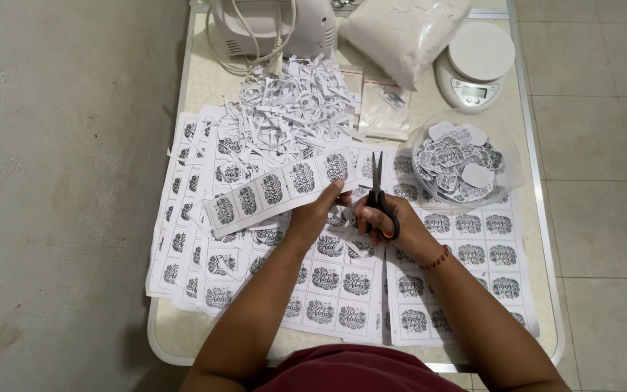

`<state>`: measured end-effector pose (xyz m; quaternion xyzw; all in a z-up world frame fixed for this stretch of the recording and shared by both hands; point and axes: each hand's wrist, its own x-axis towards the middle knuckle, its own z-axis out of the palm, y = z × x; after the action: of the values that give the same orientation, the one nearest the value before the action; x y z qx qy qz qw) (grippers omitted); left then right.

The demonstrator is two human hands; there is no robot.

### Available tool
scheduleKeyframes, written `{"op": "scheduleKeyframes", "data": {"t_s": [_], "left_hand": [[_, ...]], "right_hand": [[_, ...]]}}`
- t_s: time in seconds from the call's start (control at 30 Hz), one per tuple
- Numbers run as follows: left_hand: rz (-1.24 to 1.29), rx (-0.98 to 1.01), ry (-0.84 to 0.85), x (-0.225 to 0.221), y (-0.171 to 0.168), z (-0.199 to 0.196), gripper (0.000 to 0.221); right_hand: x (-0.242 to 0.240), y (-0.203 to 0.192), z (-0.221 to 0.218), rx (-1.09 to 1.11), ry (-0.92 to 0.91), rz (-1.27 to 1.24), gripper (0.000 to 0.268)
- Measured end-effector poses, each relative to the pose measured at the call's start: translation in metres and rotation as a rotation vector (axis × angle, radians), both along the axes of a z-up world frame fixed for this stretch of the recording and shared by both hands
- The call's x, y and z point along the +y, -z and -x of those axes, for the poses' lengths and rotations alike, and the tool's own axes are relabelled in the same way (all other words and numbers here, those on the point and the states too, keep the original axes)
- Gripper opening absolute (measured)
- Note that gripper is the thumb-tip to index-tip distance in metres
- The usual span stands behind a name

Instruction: Cutting out circular printed labels from paper sheets using scissors

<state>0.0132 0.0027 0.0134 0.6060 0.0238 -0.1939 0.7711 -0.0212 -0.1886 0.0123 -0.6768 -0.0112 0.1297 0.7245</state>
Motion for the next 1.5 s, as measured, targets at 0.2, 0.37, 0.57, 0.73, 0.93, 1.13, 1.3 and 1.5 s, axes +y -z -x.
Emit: {"op": "scheduleKeyframes", "data": {"t_s": [0.2, 0.37, 0.57, 0.73, 0.93, 1.13, 1.3, 1.5], "left_hand": [[-0.078, -0.06, -0.011, 0.007, 0.017, -0.003, 0.035], [-0.178, -0.059, 0.043, 0.012, -0.005, 0.001, 0.043], [-0.207, -0.187, 0.124, 0.003, 0.016, -0.011, 0.04], [-0.247, -0.182, 0.164, 0.006, 0.008, -0.011, 0.043], [-0.201, -0.17, 0.102, 0.008, 0.007, -0.007, 0.038], [-0.379, 0.029, 0.293, 0.011, -0.004, -0.011, 0.063], [-0.274, -0.104, 0.152, 0.004, 0.021, -0.013, 0.045], [-0.241, -0.143, 0.14, 0.008, 0.025, -0.006, 0.043]], "right_hand": [[-0.003, 0.003, 0.003, 0.013, -0.022, -0.023, 0.029], [-0.004, 0.005, 0.0, 0.026, -0.035, -0.029, 0.027], [-0.005, 0.011, -0.001, 0.056, -0.01, -0.042, 0.024], [0.001, 0.005, -0.003, 0.057, 0.009, -0.016, 0.023], [0.005, 0.004, -0.001, 0.028, -0.008, 0.086, 0.02], [0.009, -0.008, 0.0, 0.024, -0.048, 0.283, 0.024], [0.009, -0.006, 0.005, 0.0, 0.019, 0.136, 0.021], [0.007, -0.011, 0.008, 0.028, 0.061, 0.063, 0.023]]}}
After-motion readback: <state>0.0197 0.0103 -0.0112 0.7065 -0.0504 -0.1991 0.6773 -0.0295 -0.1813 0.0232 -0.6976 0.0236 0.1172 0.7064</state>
